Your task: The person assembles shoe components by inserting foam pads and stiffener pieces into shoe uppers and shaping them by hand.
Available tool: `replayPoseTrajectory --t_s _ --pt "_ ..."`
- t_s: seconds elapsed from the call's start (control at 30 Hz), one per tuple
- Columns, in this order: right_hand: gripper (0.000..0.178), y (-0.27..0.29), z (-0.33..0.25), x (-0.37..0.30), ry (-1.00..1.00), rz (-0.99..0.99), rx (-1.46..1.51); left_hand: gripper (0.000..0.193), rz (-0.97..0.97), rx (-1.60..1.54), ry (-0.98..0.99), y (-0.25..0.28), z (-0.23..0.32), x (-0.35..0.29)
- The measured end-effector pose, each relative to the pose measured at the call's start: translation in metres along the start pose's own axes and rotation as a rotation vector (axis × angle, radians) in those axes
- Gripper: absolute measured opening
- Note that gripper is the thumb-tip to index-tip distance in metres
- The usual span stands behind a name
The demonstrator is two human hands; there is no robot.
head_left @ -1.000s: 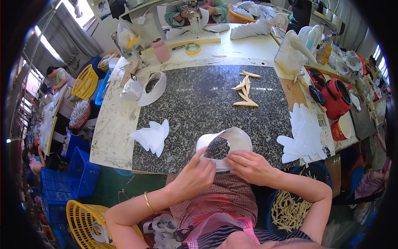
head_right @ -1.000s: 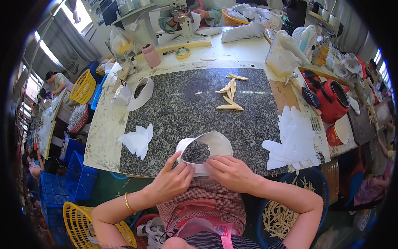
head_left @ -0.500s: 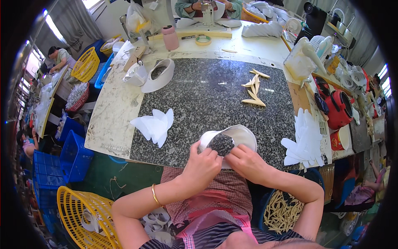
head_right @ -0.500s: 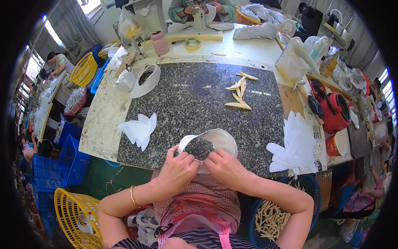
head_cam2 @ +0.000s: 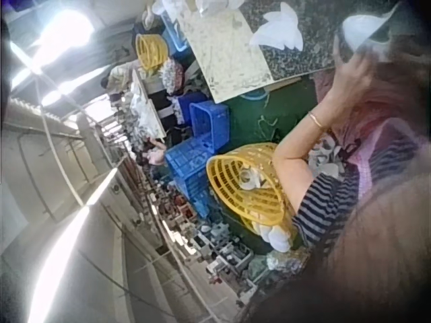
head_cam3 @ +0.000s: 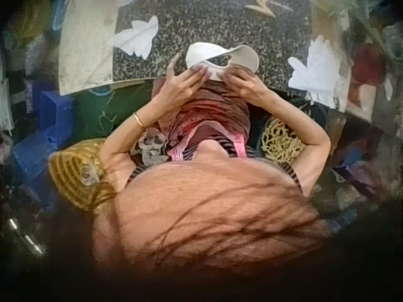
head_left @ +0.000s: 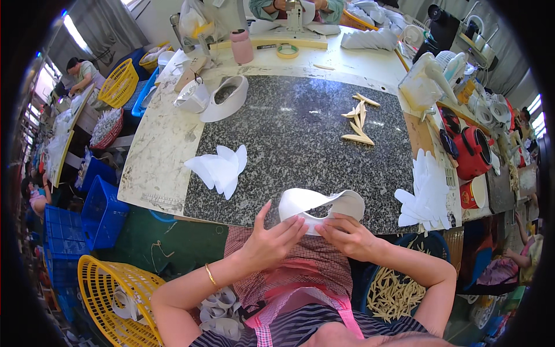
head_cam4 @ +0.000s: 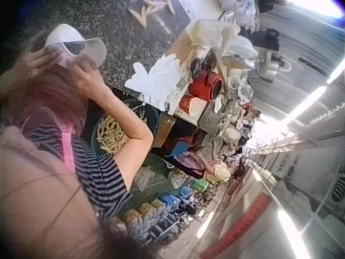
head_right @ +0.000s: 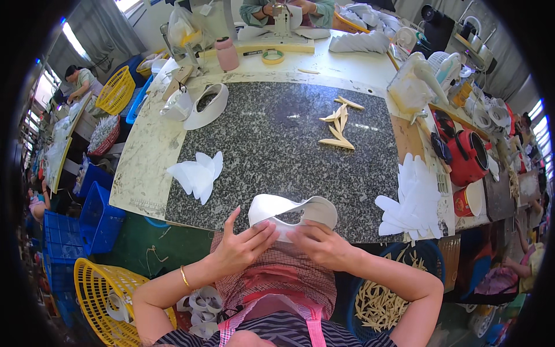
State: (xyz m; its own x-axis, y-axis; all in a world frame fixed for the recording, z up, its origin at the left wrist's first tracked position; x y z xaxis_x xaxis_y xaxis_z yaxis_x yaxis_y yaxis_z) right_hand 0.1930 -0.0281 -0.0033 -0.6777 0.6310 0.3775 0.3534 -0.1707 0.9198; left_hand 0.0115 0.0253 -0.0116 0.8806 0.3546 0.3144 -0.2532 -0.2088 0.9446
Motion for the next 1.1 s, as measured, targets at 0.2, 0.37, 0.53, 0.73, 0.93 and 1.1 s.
replayPoseTrajectory --t_s 0.2,0.37,0.53,0.73,0.93,1.1 --pt "0.047 0.001 0.007 -0.010 -0.052 0.139 0.201 0.034 0.137 -0.006 -0.070 0.005 0.000 0.016" --pt "0.013 0.041 0.001 0.022 -0.154 0.252 0.499 0.018 0.151 -0.036 -0.099 0.028 -0.003 0.038" --pt "0.033 0.088 0.052 0.040 -0.335 0.208 0.285 0.021 0.026 -0.013 -0.027 0.056 -0.070 0.043" --pt "0.047 0.057 0.059 0.078 -0.049 -0.004 0.200 0.036 0.136 -0.311 0.228 0.038 -0.042 0.040" --pt "0.016 0.022 0.057 0.089 0.130 -0.361 0.079 0.045 0.082 -0.171 0.205 0.019 -0.021 0.031" --pt "0.034 0.013 0.025 0.055 0.114 -0.317 -0.019 0.037 0.107 -0.123 0.012 0.019 -0.020 0.025"
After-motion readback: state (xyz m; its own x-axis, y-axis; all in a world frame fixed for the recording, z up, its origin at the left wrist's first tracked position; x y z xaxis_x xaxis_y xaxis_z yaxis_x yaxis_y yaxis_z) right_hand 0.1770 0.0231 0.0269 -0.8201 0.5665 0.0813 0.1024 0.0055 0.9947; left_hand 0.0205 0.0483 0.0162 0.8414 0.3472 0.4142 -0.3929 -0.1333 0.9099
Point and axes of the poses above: each hand's wrist, its own x-axis towards the middle knuckle, its own y-axis out of the back of the hand, z = x × y, the point moved 6 cm from there along x, towards the middle knuckle, and after that the axes turned 5 degrees about x, right-handed, at the moved point
